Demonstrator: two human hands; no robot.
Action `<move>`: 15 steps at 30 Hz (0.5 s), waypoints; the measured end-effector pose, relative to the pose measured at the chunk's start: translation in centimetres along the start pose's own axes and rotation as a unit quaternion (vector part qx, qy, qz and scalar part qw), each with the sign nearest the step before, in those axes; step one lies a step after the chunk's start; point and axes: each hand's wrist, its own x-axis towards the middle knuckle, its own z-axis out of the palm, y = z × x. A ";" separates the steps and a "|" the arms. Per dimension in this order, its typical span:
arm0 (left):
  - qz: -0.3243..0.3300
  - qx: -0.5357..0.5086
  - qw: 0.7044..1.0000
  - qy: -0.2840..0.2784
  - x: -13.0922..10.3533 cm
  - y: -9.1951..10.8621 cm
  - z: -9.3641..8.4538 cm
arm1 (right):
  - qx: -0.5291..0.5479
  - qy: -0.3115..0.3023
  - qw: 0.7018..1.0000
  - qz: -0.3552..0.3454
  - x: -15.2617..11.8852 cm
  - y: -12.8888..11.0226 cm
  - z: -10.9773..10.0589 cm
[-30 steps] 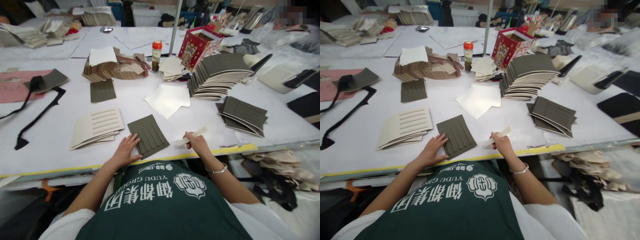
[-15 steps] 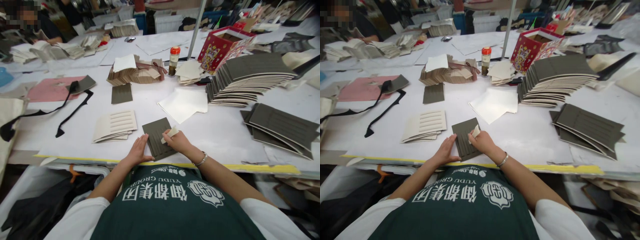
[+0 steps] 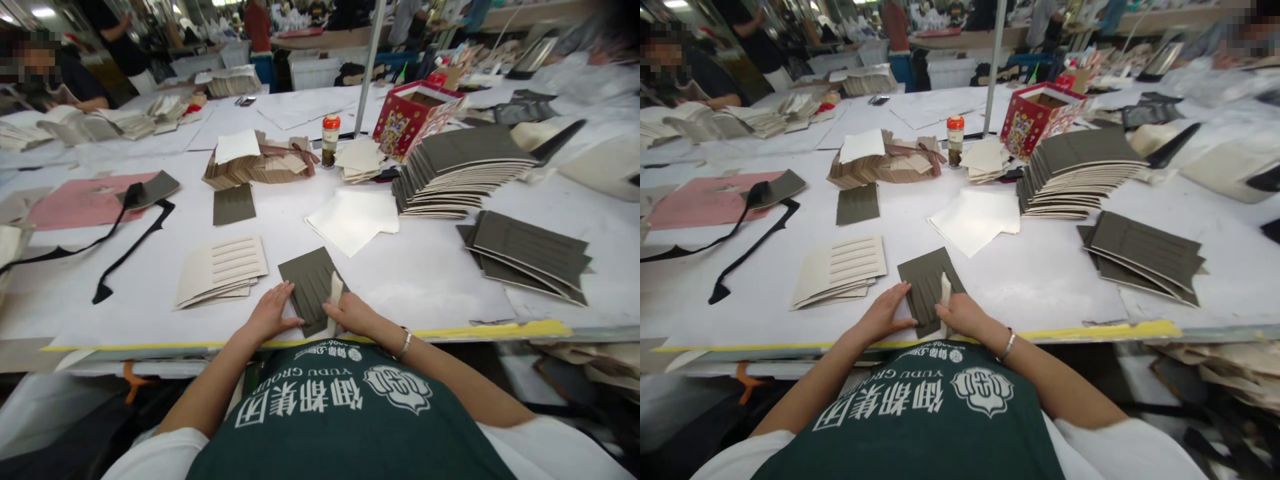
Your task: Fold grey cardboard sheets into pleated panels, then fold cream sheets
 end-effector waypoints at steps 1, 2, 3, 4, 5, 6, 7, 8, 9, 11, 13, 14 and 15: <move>-0.001 0.005 1.000 0.017 0.7 -0.2 -0.5 | 0.038 0.036 0.998 0.043 -1.2 1.6 -0.4; -0.004 0.013 0.999 0.040 1.7 -0.3 -0.9 | 0.073 0.078 0.990 0.089 -2.2 3.3 -0.7; -0.007 0.023 0.998 0.063 2.8 -0.4 -1.3 | 0.105 0.113 0.980 0.129 -3.2 4.9 -1.0; -0.011 0.036 0.996 0.083 4.1 -0.4 -1.6 | 0.134 0.134 0.969 0.158 -4.2 6.3 -1.2; -0.020 0.048 0.994 0.094 5.5 -0.3 -1.8 | 0.163 0.138 0.961 0.175 -5.0 7.3 -1.4; -0.034 0.059 0.993 0.092 6.8 -0.1 -2.0 | 0.194 0.130 0.955 0.185 -5.6 8.0 -1.4; -0.053 0.071 0.993 0.081 8.0 0.1 -2.0 | 0.232 0.116 0.946 0.192 -6.2 8.3 -1.3; -0.075 0.084 0.991 0.066 9.1 0.3 -2.1 | 0.280 0.104 0.933 0.201 -6.6 8.2 -1.1; -0.096 0.095 0.990 0.050 9.9 0.6 -2.2 | 0.337 0.097 0.912 0.212 -7.0 7.9 -0.8; -0.125 0.105 0.986 0.027 10.9 1.0 -2.4 | 0.456 0.106 0.854 0.228 -7.1 6.7 -0.1; -0.144 0.090 0.986 0.004 11.2 1.0 -2.7 | 0.542 0.131 0.801 0.219 -6.5 5.8 0.5; -0.167 0.081 0.983 -0.013 11.3 0.6 -2.8 | 0.565 0.143 0.785 0.211 -5.8 5.6 0.7; -0.189 0.066 0.979 -0.031 11.4 0.1 -2.9 | 0.579 0.153 0.775 0.204 -5.1 5.7 0.8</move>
